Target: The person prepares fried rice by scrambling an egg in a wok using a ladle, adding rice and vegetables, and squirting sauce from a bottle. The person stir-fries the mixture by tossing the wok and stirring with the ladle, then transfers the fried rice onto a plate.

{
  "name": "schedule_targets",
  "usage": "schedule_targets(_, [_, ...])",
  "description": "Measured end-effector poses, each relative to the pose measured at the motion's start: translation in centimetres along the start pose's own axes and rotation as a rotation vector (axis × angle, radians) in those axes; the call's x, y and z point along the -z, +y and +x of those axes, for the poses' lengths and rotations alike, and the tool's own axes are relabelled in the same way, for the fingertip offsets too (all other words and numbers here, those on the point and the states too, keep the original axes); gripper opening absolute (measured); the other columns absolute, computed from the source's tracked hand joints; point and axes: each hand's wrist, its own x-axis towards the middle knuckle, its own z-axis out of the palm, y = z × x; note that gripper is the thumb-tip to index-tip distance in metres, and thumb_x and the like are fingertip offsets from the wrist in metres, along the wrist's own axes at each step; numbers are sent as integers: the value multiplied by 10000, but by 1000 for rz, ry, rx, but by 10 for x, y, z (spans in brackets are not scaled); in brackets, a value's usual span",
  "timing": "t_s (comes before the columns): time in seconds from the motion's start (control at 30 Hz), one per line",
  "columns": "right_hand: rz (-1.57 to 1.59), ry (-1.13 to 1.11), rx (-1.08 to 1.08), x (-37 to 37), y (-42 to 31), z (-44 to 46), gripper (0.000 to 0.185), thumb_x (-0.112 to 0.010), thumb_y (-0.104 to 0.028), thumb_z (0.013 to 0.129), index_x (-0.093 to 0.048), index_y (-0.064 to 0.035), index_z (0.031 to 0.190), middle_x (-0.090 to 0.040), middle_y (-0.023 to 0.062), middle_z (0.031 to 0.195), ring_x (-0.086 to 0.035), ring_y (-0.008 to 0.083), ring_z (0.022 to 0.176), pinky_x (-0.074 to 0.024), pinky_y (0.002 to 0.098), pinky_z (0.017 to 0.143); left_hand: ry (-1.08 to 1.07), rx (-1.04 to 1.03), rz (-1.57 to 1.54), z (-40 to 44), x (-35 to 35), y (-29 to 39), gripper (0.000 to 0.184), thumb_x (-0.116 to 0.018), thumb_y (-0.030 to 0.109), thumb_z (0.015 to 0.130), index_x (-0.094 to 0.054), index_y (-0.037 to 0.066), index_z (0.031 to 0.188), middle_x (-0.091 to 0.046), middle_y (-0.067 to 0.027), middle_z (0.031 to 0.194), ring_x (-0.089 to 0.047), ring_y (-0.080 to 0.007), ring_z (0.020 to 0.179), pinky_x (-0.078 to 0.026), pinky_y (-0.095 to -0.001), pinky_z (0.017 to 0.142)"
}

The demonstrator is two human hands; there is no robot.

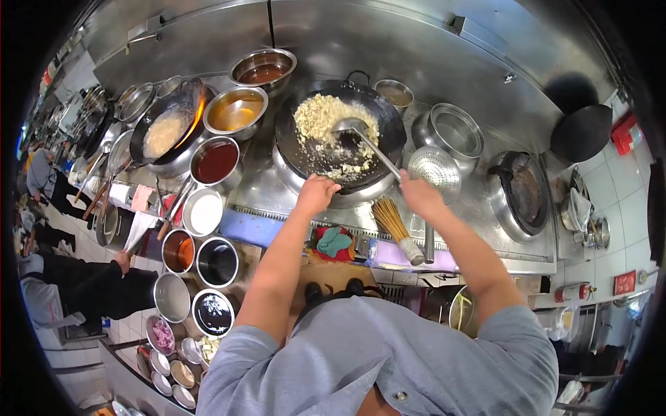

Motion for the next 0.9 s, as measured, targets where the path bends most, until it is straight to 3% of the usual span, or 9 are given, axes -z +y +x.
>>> schedule_targets(0.13, [52,25,57,15,2,-71,396,-416,-246,1000,-385,-83,1359,-650,253,952,-644,426,917,-503,532,783,29,11,36,2,4,-3,265,-633,284,900,-693,49,793,-630,-115,761,-570,-330,804,-465,-414,765])
schedule_targets(0.2, [-18,-131,129,47,12,-97,384,-400,-259,1008,-384,-70,1341,-647,270,944,-641,440,906,-502,538,776,-50,86,24,2,6,-1,283,-616,310,904,-720,58,826,-678,-102,840,-590,-315,847,-454,-410,831])
schedule_targets(0.37, [79,60,-29,-31,-10,15,452,-373,-266,1002,-358,-122,1431,-667,240,955,-655,418,915,-510,518,820,5,53,18,3,3,2,257,-636,289,895,-695,65,784,-635,-117,763,-574,-333,794,-458,-421,802])
schedule_targets(0.47, [93,18,-27,-41,-34,-39,458,-400,-253,996,-360,-149,1440,-672,229,939,-664,410,874,-520,510,780,21,15,53,0,9,-1,231,-654,274,879,-698,69,782,-636,-110,751,-572,-335,774,-461,-422,771])
schedule_targets(0.57, [124,-50,13,-33,17,-93,439,-458,-252,980,-408,-139,1401,-667,237,914,-664,408,844,-529,497,755,57,-17,-17,-1,11,0,245,-643,279,889,-694,64,783,-641,-103,751,-575,-327,775,-459,-411,776])
schedule_targets(0.7, [193,114,-30,-39,31,-16,433,-452,-306,979,-454,-130,1374,-667,241,904,-662,415,840,-529,498,759,-12,14,-44,0,9,-7,245,-642,282,894,-694,64,794,-646,-91,765,-584,-308,810,-457,-406,793])
schedule_targets(0.77, [219,151,-56,-64,-10,37,523,-461,-255,966,-353,-213,1476,-663,258,941,-655,420,827,-521,508,736,-50,19,-40,-1,12,-8,253,-635,291,900,-694,69,795,-648,-85,771,-586,-303,812,-450,-407,807])
schedule_targets(0.8, [504,103,-182,-81,-34,61,493,-352,-356,1005,-391,-78,1409,-663,271,899,-654,448,863,-515,526,796,-78,38,-39,1,12,-8,260,-628,299,905,-694,74,795,-649,-80,777,-588,-298,815,-444,-407,820])
schedule_targets(0.9, [354,39,-33,-76,-87,29,494,-395,-320,1006,-333,-145,1464,-659,286,903,-655,438,878,-505,540,791,-76,99,39,-1,22,4,279,-608,331,916,-693,87,809,-648,-73,776,-591,-290,811,-427,-404,856])
